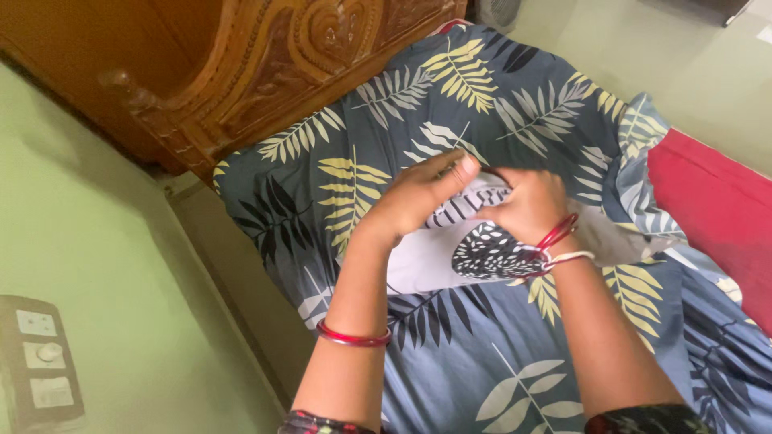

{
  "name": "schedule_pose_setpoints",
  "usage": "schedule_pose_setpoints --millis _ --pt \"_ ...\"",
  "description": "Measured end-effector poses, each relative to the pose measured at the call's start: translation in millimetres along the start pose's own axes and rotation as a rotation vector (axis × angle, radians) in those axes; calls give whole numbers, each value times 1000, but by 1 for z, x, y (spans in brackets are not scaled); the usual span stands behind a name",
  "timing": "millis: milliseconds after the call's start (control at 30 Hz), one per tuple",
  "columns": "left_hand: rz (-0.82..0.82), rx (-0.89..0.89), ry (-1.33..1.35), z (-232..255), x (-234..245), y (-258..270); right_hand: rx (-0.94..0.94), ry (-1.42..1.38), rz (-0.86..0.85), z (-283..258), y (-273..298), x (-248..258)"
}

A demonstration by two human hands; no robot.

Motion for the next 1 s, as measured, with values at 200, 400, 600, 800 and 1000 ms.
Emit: schedule_pose_setpoints --millis 200,400,600,800,1000 --pt "346 252 -808 -43 18 17 94 89 -203 -36 -26 -42" --pt "407 286 -765 -89 67 20 220 -84 84 -96 -4 -67" --pt "365 435 -846 -120 96 30 389 -146 -108 -113 5 -107" --pt "291 565 -866 -126 98 40 -69 186 -179 2 -9 -94" --pt "254 524 -866 -127 91 35 -277 247 -64 40 -12 -73"
Point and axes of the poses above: each hand's wrist, its own y-axis away from the middle knuckle, its own x-axis out of the back of the hand, z = x × y, the point moved 9 cm from there along -y, towards the middle knuckle, and after that the axes turned 4 degrees about z, right-handed, at the moved point
